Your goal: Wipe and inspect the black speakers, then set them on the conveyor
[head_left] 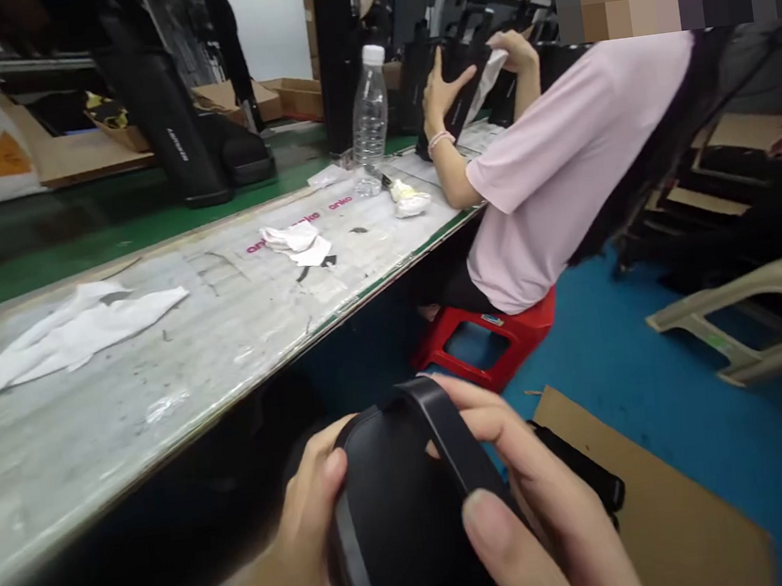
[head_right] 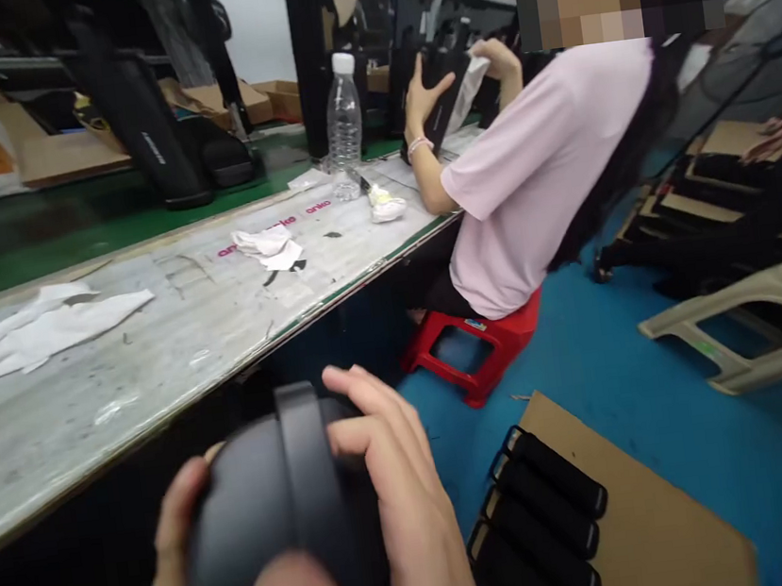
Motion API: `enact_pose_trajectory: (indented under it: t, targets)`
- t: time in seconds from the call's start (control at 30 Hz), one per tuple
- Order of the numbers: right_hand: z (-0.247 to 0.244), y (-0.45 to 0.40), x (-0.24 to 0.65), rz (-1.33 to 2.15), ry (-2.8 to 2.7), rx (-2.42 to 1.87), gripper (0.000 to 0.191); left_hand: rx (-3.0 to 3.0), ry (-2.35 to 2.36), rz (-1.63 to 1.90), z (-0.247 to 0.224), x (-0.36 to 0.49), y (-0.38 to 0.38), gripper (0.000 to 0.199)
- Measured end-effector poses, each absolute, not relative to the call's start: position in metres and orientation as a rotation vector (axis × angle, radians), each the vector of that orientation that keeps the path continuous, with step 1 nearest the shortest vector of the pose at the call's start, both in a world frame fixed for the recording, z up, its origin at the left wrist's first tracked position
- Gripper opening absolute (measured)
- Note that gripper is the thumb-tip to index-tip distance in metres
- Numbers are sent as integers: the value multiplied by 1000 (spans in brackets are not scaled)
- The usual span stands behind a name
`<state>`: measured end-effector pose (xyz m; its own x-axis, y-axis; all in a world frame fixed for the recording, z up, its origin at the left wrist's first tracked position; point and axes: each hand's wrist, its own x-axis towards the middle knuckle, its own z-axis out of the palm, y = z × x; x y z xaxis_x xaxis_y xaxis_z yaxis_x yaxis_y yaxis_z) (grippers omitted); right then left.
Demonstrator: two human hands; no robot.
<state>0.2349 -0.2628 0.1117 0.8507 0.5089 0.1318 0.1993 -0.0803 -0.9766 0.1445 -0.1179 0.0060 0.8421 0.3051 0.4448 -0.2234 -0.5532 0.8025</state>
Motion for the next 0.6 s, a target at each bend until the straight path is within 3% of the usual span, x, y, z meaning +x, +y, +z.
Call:
enact_pose_trajectory:
  t: [0.1,0.27,0.37,0.43,0.53,0.6]
  targets:
    - [100,-284,243,462,-397,-1676,27,2060,-226,822,-11,162,-126,113]
    - [60,-303,260,537,-426,-1673,19,2258,-399,747,-23,187,-136,107]
    - [26,-324,264,468,-285,-1738,26,2497,-153,319,-21,174,-125,92]
    - [-1,-343,260,438,-152,-1884,37,2392,149,77,-27,149,-104,69]
    - [-43,-372,247,405,15,-2064,47,1897,438,0,-52,93,-54,45]
    - [-67,-389,239,379,86,-2159,49,1789,546,97,-71,55,-22,52]
